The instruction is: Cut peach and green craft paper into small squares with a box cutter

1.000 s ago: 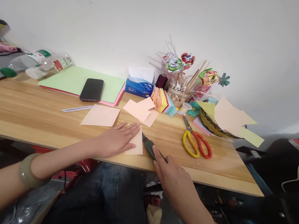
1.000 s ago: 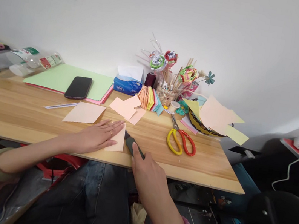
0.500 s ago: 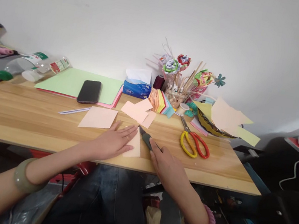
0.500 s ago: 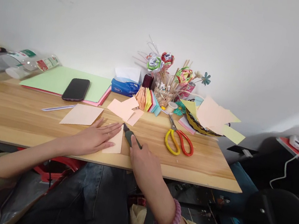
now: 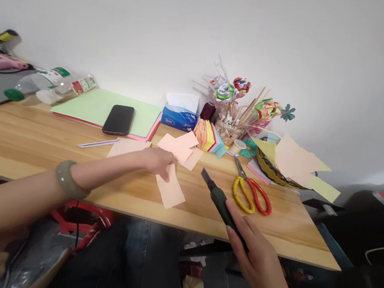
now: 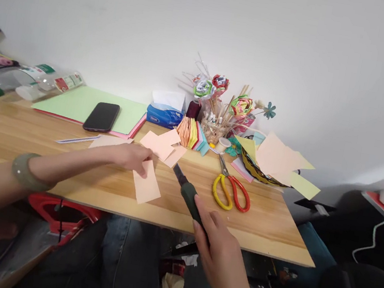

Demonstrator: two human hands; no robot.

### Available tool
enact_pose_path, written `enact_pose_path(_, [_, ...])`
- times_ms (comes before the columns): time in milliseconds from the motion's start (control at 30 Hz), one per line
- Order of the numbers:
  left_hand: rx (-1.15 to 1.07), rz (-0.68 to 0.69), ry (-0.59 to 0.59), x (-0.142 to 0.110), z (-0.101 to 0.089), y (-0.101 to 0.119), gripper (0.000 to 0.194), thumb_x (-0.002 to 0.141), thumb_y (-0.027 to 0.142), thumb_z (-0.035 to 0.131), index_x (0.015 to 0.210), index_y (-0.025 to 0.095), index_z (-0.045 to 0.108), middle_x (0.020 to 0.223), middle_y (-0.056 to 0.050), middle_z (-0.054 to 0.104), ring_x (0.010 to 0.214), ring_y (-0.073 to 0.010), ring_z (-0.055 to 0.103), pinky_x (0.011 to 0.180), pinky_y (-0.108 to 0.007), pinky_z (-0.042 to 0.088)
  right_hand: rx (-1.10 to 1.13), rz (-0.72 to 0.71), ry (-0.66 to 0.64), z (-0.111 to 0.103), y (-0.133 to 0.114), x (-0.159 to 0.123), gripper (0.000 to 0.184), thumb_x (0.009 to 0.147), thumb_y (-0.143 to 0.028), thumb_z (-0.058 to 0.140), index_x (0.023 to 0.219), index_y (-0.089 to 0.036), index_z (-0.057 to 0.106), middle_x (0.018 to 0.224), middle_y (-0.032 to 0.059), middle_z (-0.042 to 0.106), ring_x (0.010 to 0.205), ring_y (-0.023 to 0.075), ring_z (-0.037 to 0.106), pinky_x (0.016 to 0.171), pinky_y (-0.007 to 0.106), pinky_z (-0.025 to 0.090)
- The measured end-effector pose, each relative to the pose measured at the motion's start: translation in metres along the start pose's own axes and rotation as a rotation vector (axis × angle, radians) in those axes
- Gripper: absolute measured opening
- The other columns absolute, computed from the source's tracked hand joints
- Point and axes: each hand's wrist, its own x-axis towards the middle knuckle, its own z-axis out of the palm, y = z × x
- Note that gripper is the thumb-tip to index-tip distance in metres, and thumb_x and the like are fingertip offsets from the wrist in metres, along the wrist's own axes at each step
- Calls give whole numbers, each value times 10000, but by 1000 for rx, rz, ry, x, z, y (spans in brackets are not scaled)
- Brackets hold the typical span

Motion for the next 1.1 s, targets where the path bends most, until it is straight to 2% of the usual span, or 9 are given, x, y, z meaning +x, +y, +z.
enact_pose_path(133, [-103, -2, -78, 18, -16, -10, 290, 561, 348, 729, 799, 189, 681, 801, -2, 696, 734, -212, 631, 615, -244, 459, 48, 66, 123, -4, 16, -4, 456, 920, -329, 396, 1365, -232, 409, 1313, 81, 530, 1196, 210, 499, 921, 339, 460])
enact_pose_path(267, [-143, -122, 134, 40, -25, -26, 372, 765, 417, 545, 1005, 150, 642, 918, -46, 681, 836, -231, 627, 689, -277, 465, 91, 170, 213, -1, 39, 1, 476, 911, -383, 401, 1346, -194, 435, 1331, 85, 510, 1226, 211, 467, 965, 353, 422])
enact_pose_path(367, [-119, -220, 329, 49, -27, -39, 515, 753, 386, 563, 1180, 98, 539, 1108, -132, 621, 1009, -294, 574, 805, -334, 447, 29, 243, 238, 0, 57, 10, 491, 919, -413, 366, 1346, -181, 430, 1320, 96, 522, 1210, 210, 484, 932, 335, 442])
enact_pose_path(467, [-109, -199, 422, 38, -30, -47, 490, 807, 349, 496, 1237, 114, 499, 1238, -129, 558, 1120, -269, 521, 895, -326, 412, -207, 321, 202, 0, 69, 22, 504, 938, -411, 292, 1375, -175, 382, 1179, 133, 610, 1010, 244, 613, 770, 357, 502])
enact_pose_path(600, [-92, -116, 362, -7, -29, -55, 417, 893, 426, 344, 1088, 183, 620, 1125, -64, 645, 997, -226, 604, 870, -320, 438, -621, 368, 111, 0, 72, 43, 487, 951, -362, 228, 1380, -173, 360, 883, 115, 643, 645, 231, 618, 521, 330, 439])
enact_pose_path(767, [105, -25, 274, -71, 0, -72, 783, 753, 592, 552, 1349, 104, 410, 1414, -163, 393, 1287, -326, 372, 1025, -402, 328, -732, 241, 111, 3, 77, 62, 400, 941, -313, 305, 1252, -161, 504, 950, 138, 597, 770, 235, 582, 578, 319, 432])
enact_pose_path(900, [355, -84, 260, -98, 29, -76, 412, 930, 280, 350, 1275, 109, 495, 1347, -152, 483, 1197, -258, 505, 953, -371, 424, -702, 89, 250, 9, 61, 66, 437, 923, -338, 360, 1239, -70, 500, 1133, 223, 541, 1001, 312, 525, 774, 430, 454])
enact_pose_path(1000, [491, 27, 358, -108, 51, -51, 328, 905, 148, 385, 1166, 120, 581, 1213, -131, 605, 1086, -249, 595, 875, -366, 489, -462, -225, 327, 26, 18, 61, 417, 905, -257, 387, 1289, -102, 438, 1131, 183, 571, 1062, 278, 523, 862, 436, 456])
enact_pose_path(1100, [553, 245, 586, -117, 70, -10, 304, 888, 88, 409, 1114, 115, 610, 1106, -110, 668, 984, -231, 643, 814, -342, 521, -180, -439, 118, 50, -31, 53, 466, 872, -188, 426, 1333, -135, 386, 1266, 137, 535, 1157, 231, 492, 926, 389, 455])
